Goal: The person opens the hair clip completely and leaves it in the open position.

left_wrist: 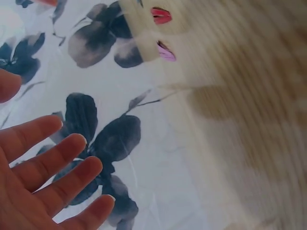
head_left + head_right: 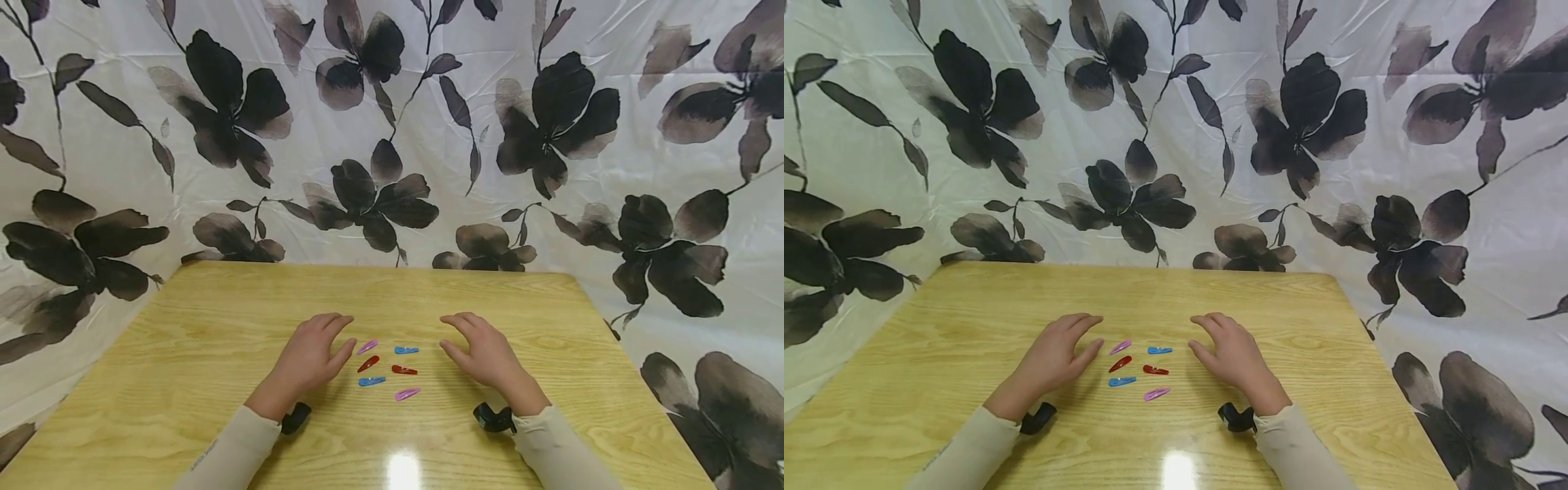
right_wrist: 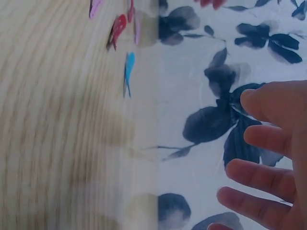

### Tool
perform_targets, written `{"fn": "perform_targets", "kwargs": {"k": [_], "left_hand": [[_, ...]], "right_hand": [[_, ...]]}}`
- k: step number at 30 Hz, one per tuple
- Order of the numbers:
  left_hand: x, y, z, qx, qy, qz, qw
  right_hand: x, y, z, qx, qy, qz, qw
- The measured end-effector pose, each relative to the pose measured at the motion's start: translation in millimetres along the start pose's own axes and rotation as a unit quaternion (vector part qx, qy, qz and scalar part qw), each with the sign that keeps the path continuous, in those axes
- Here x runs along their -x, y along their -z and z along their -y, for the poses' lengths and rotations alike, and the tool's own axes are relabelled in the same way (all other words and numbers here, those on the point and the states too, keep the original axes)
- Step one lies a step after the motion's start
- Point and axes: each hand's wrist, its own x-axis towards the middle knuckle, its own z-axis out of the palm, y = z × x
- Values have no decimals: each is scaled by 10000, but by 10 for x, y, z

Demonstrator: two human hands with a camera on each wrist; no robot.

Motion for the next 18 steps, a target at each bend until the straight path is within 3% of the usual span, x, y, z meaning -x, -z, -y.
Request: {"fn": "perform_targets", "kwargs": {"k": [9, 18], "left_hand": [[-10, -21, -123, 192, -35, 149, 9997], [-8, -75, -233, 662, 220, 521, 9962]], "right_hand": [[-8, -39, 49, -230, 221, 71, 9995], [17, -78, 91, -410, 332, 184, 9984]]}}
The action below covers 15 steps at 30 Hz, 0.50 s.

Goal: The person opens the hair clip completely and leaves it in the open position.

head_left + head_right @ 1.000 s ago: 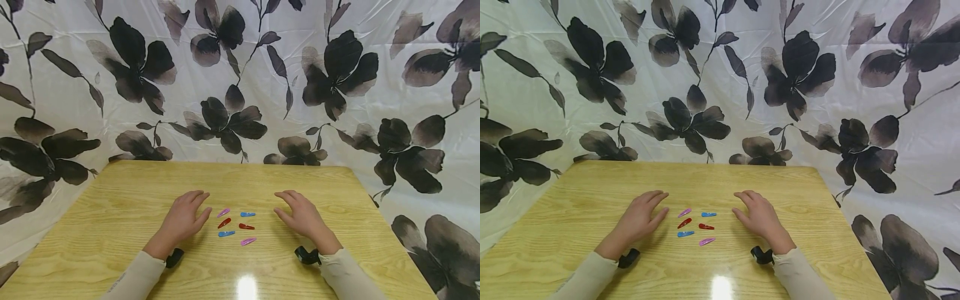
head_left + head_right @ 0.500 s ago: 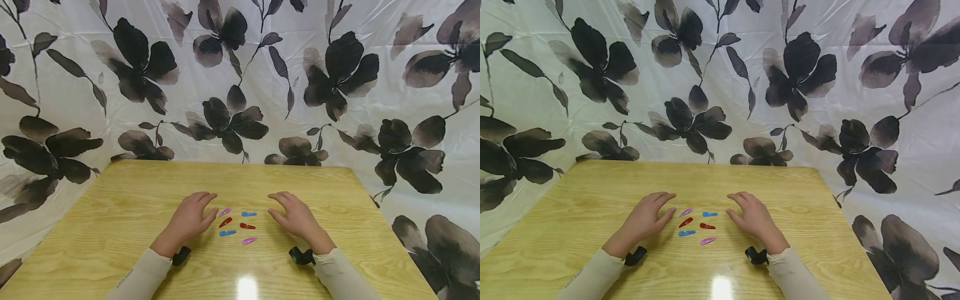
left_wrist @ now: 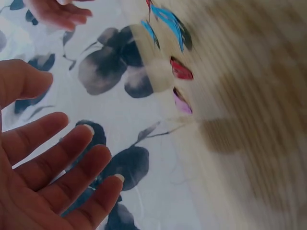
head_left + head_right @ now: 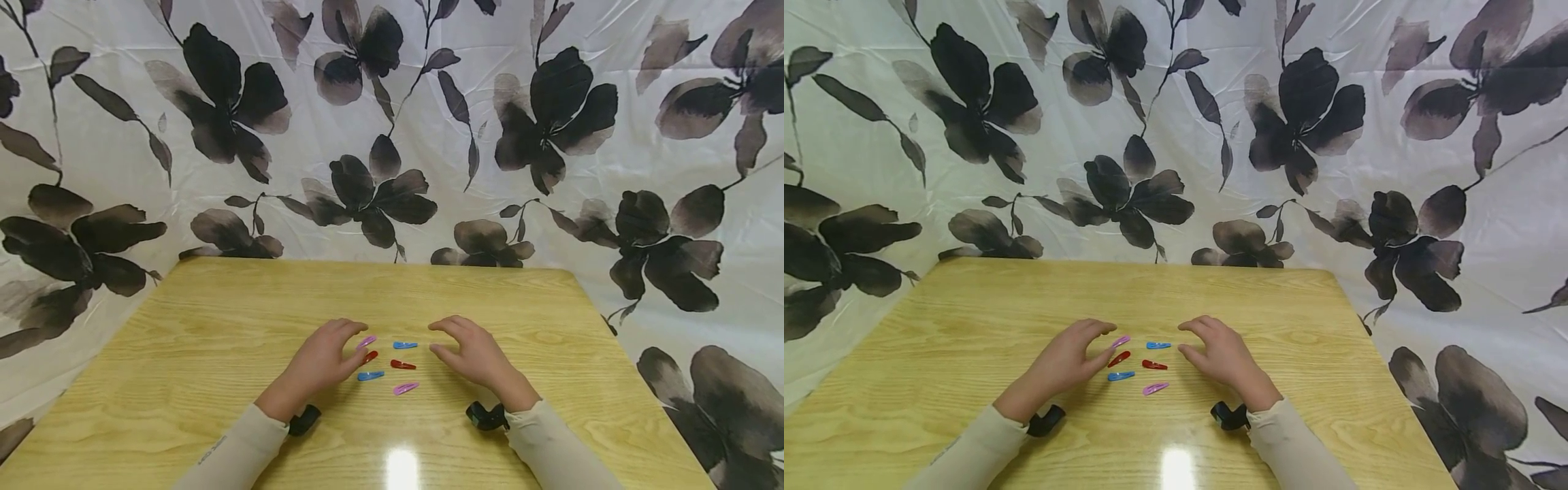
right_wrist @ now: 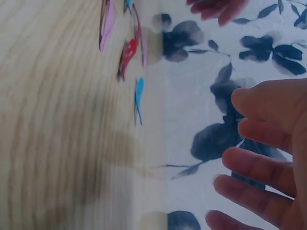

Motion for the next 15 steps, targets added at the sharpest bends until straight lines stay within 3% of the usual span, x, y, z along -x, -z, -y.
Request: {"fn": "perform_targets", "kwargs": {"k": [15], "left_hand": [[-31, -130, -141, 910, 0, 979, 9910]], "right_hand": [[4, -61, 62, -1, 337, 395, 9986]]}}
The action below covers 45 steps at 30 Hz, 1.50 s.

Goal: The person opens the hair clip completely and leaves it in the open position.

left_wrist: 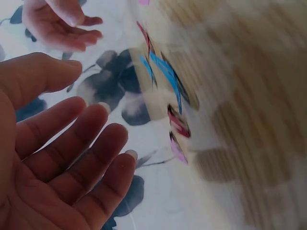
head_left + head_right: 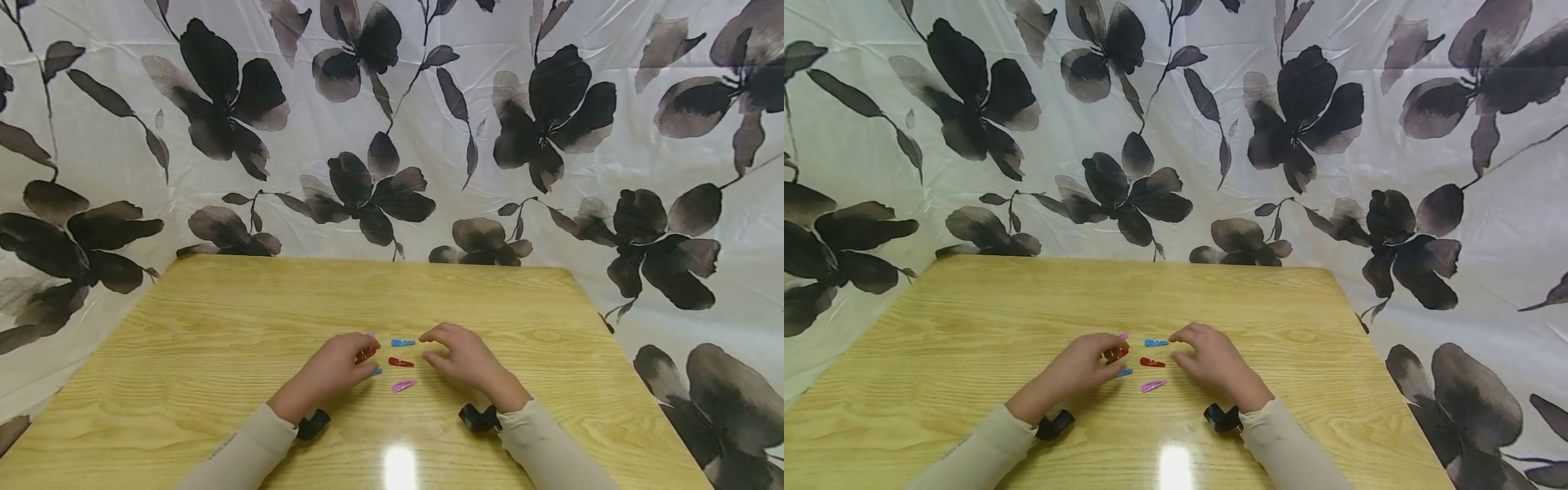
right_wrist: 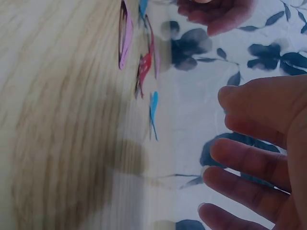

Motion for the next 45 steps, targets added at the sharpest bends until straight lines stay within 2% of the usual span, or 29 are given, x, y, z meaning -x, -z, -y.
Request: {"fn": "perform_targets", "kwargs": {"k": [8, 13, 18, 26, 32, 41, 45], "left_hand": [[-29, -79, -44, -22, 12, 550, 9985], [-33, -127, -41, -93, -71, 692, 9975], [-50, -164, -47, -293, -184, 714, 9968], [-110, -205, -121, -215, -263, 796, 9962], [-132, -246, -148, -319, -461, 742, 9957], [-121, -311, -170, -458, -448, 724, 9953], [-105, -326, -196, -466, -326, 689, 9960]], "right_hand": [[-1, -59, 30, -29, 6, 438, 9990], [12, -82, 54, 19, 110, 598, 9981], [22, -92, 65, 116, 178, 688, 9974], [10, -112, 77, 140, 408, 667, 9968], [9, -133, 102, 21, 357, 717, 9968], [9, -191, 121, 29, 447, 881, 9951], [11, -214, 124, 14, 490, 978, 9940]]}}
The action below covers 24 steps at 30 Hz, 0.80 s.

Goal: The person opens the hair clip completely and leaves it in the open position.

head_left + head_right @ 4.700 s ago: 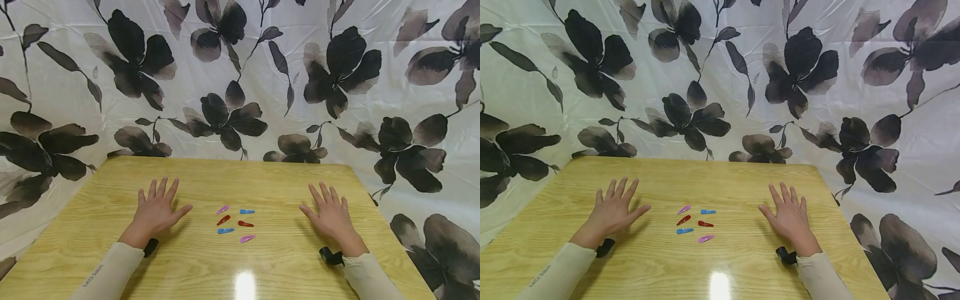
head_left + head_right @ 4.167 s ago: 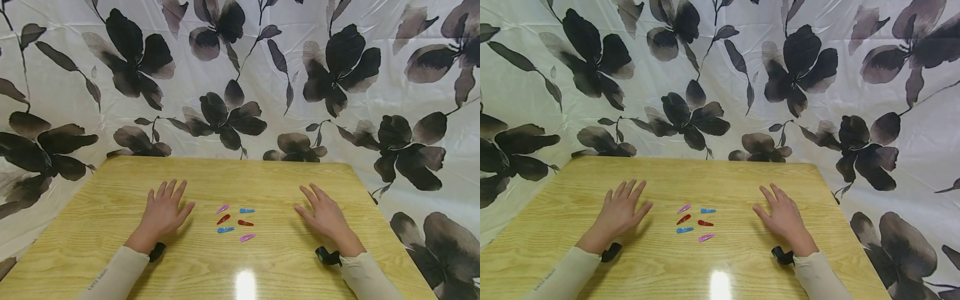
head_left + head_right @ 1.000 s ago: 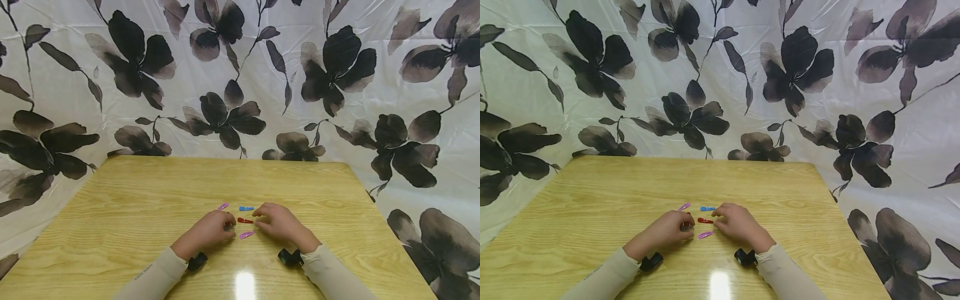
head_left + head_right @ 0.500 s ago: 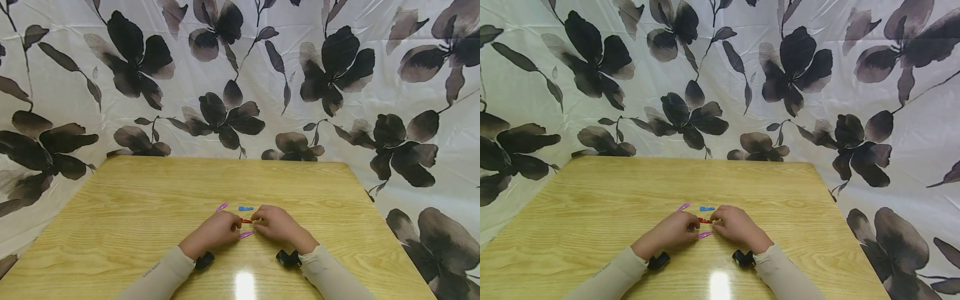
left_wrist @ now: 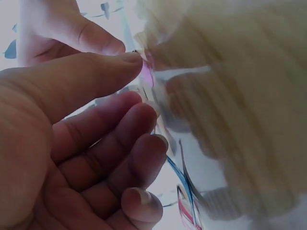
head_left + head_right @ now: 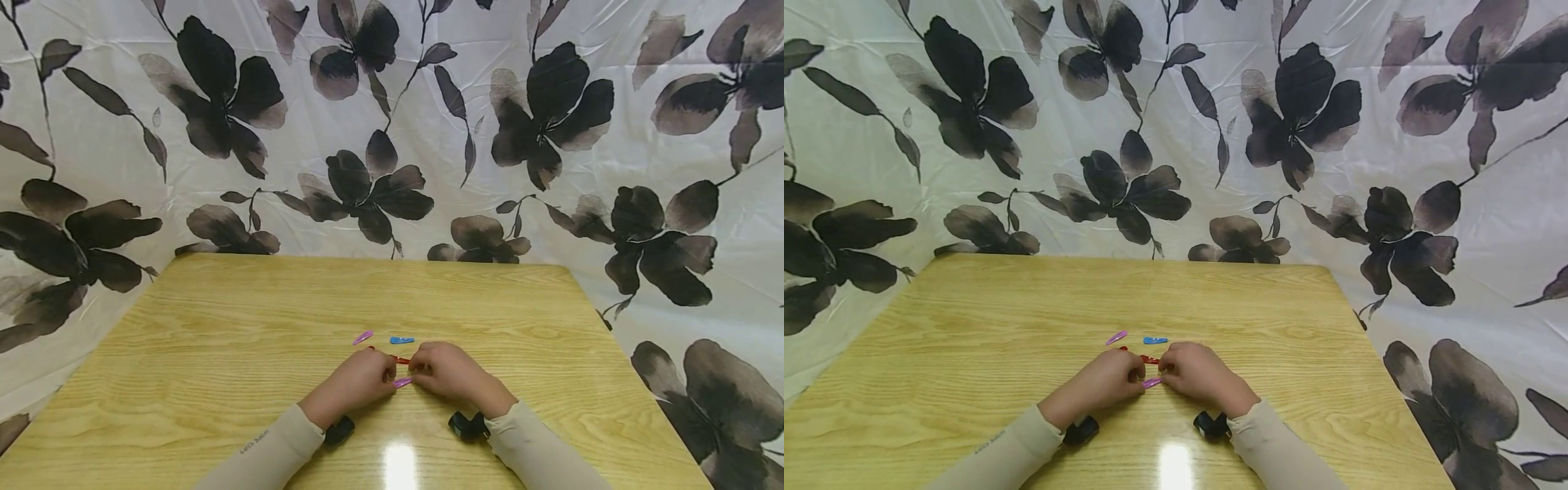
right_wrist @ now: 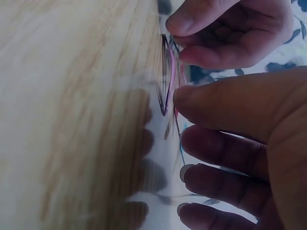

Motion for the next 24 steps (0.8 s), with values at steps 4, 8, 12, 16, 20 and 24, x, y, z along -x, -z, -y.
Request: {"fn": "perform_targets", "kwargs": {"k": [4, 8, 12, 16, 20, 24], "left_hand": [[6, -3, -31, -53, 131, -12, 9999], [5, -12, -47, -98, 196, -12, 9998], [7, -25, -56, -160, 156, -21, 9997], [10, -30, -66, -217, 139, -23, 9997], [9, -34, -73, -264, 135, 0, 9996], [8, -40, -76, -349, 125, -30, 9993]], "right_hand": [[5, 0, 15, -49, -12, 128, 9999], [5, -10, 11, -1, -26, 222, 9997], [4, -30, 1, 53, 0, 248, 9997], [1, -39, -1, 57, 57, 231, 9997], [-3, -36, 8, 98, 79, 252, 9996], [-3, -36, 26, 203, 114, 200, 9995]]}}
